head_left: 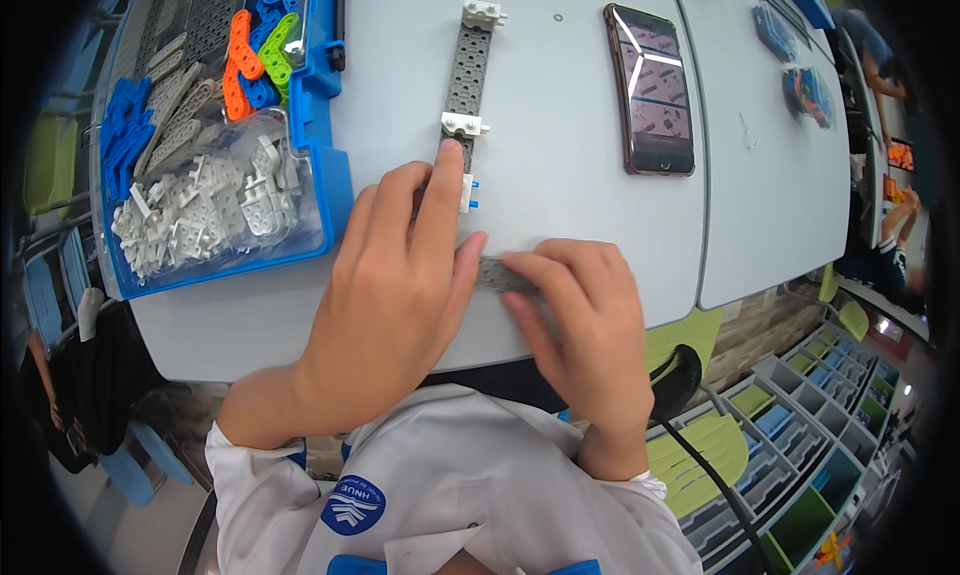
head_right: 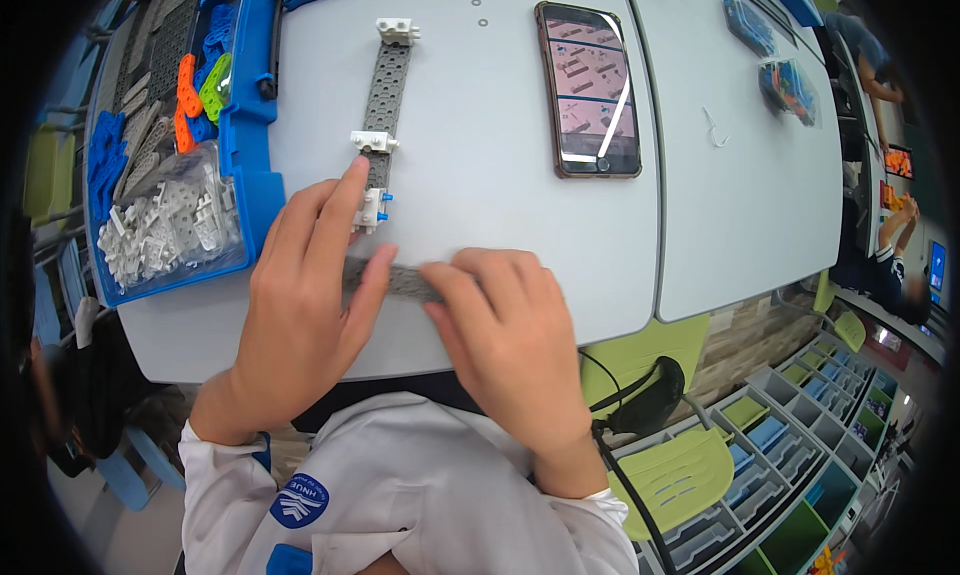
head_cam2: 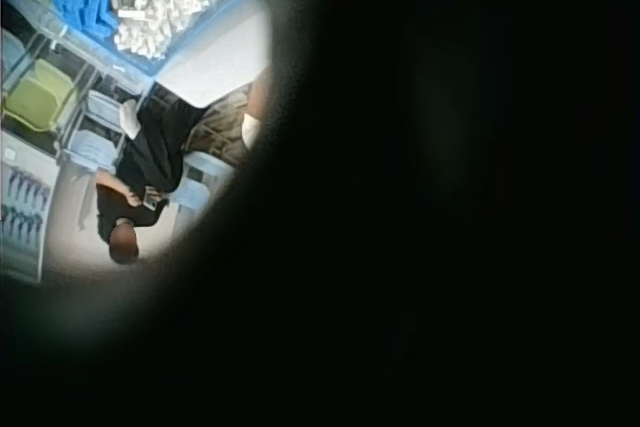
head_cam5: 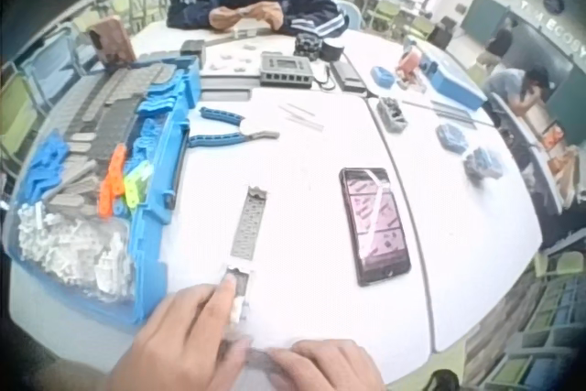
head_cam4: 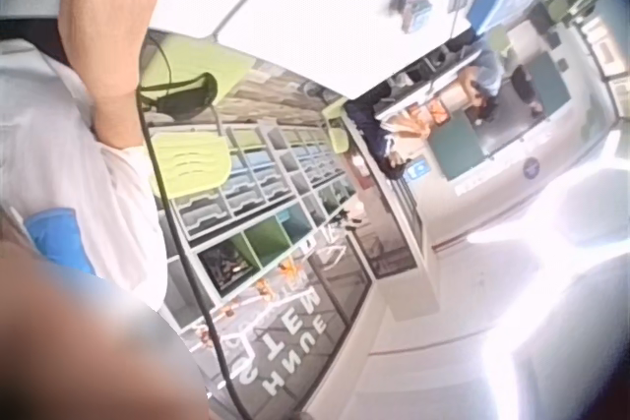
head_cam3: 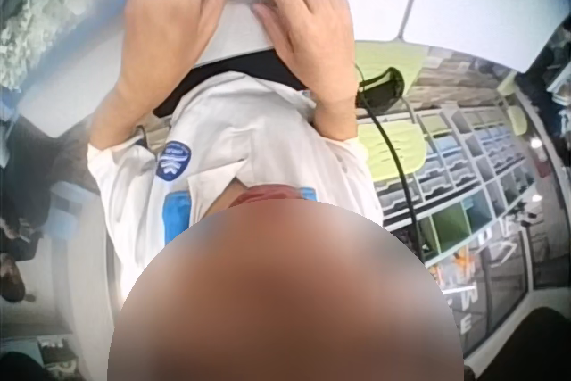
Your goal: The person assembles small white plastic components onto a gray perforated beam using hands. They pick parts from a blue tray, attach them to the beam, and inspect the assembly by turning it over.
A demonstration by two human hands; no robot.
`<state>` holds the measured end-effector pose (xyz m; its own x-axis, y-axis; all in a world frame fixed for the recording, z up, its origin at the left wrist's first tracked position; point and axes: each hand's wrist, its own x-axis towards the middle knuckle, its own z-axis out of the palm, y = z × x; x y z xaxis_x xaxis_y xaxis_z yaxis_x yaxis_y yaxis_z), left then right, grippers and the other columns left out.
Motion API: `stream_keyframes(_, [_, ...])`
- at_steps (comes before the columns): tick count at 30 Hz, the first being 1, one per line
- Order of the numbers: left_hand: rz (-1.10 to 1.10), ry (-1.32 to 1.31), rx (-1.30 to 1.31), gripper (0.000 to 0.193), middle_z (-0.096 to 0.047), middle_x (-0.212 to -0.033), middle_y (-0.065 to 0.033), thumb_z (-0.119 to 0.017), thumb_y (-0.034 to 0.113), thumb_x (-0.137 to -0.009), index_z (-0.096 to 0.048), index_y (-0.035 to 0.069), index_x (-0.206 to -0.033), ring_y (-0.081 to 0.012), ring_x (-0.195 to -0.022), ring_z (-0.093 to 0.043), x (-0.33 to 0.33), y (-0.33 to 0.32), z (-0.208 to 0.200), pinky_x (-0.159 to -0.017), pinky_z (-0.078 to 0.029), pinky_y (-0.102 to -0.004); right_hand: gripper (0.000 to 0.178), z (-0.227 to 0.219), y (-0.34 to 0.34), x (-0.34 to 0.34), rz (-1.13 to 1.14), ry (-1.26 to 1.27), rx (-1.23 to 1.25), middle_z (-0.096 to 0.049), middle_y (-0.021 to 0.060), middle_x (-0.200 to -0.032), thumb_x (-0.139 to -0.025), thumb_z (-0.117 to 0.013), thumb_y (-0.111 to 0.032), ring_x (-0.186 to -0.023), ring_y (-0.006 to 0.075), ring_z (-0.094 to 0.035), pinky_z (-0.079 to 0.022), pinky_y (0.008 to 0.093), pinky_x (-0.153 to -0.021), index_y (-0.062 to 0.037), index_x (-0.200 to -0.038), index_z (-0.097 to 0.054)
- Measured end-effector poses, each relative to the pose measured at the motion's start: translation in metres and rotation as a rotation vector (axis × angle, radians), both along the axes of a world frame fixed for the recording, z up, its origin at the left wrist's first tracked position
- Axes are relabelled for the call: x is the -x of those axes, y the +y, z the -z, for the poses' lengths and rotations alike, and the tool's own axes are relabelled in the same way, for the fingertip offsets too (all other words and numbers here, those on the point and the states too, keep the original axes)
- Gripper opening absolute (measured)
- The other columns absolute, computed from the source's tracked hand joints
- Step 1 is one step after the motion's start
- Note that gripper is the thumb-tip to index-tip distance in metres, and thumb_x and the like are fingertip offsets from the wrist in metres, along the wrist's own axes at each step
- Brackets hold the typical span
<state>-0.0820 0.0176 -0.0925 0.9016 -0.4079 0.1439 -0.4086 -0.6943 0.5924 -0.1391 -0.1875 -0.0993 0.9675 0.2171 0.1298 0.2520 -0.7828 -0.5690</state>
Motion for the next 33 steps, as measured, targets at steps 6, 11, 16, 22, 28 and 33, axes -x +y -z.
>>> stream_keyframes(6, [-0.029, -0.070, -0.036, 0.047, -0.068, -0.129, -0.0258, -0.075, -0.002, -0.104, -0.062, -0.006, -0.149, -0.0444, -0.113, -0.070, -0.003, 0.000, 0.005, -0.100, -0.057, -0.0500, 0.036, 0.000, -0.021, 0.012, 0.169, 0.019, -0.004, -0.073, 0.0116, -0.111, -0.088, -0.088, -0.007, -0.097, 0.0329, -0.068, -0.054, 0.0447, -0.085, -0.0045, -0.122, -0.076])
stream_keyframes(11, [-0.036, -0.076, -0.043, 0.044, -0.068, -0.126, -0.0266, -0.073, -0.002, -0.105, -0.062, -0.006, -0.147, -0.0443, -0.113, -0.070, -0.006, -0.001, 0.004, -0.101, -0.056, -0.0503, 0.034, -0.003, -0.030, 0.014, 0.255, 0.022, 0.012, -0.073, 0.0129, -0.109, -0.090, -0.088, -0.006, -0.094, 0.0337, -0.069, -0.055, 0.0445, -0.083, -0.0036, -0.122, -0.076])
stream_keyframes(16, [-0.050, -0.071, -0.065, 0.044, -0.067, -0.118, -0.0245, -0.071, -0.003, -0.106, -0.062, -0.005, -0.148, -0.0421, -0.107, -0.070, -0.005, -0.001, 0.004, -0.096, -0.056, -0.0496, 0.037, -0.006, -0.023, 0.014, 0.362, 0.074, -0.028, -0.073, 0.0115, -0.102, -0.091, -0.090, -0.009, -0.080, 0.0265, -0.070, -0.058, 0.0392, -0.071, -0.0042, -0.124, -0.076])
stream_keyframes(22, [-0.057, -0.094, -0.091, 0.046, -0.063, -0.116, -0.0222, -0.072, -0.002, -0.104, -0.060, -0.006, -0.149, -0.0402, -0.105, -0.066, -0.004, -0.002, 0.008, -0.095, -0.055, -0.0489, 0.040, 0.000, -0.008, 0.002, 0.405, 0.084, -0.168, -0.073, 0.0093, -0.097, -0.092, -0.089, -0.006, -0.068, 0.0157, -0.068, -0.056, 0.0321, -0.060, -0.0017, -0.129, -0.074])
stream_keyframes(28, [-0.053, -0.109, -0.105, 0.051, -0.060, -0.122, -0.0199, -0.074, 0.001, -0.102, -0.057, -0.006, -0.149, -0.0379, -0.108, -0.063, -0.004, -0.003, 0.013, -0.096, -0.055, -0.0478, 0.042, 0.004, 0.004, -0.018, 0.447, 0.097, -0.302, -0.073, 0.0106, -0.092, -0.092, -0.083, 0.000, -0.058, 0.0138, -0.067, -0.054, 0.0301, -0.056, 0.0046, -0.133, -0.072])
stream_keyframes(33, [-0.045, -0.093, -0.095, 0.052, -0.058, -0.123, -0.0208, -0.074, 0.000, -0.101, -0.056, -0.005, -0.150, -0.0387, -0.110, -0.063, -0.005, -0.003, 0.012, -0.097, -0.055, -0.0486, 0.046, 0.001, 0.013, -0.035, 0.482, 0.120, -0.320, -0.074, 0.0115, -0.088, -0.093, -0.080, -0.001, -0.058, 0.0164, -0.069, -0.055, 0.0325, -0.056, 0.0087, -0.136, -0.070])
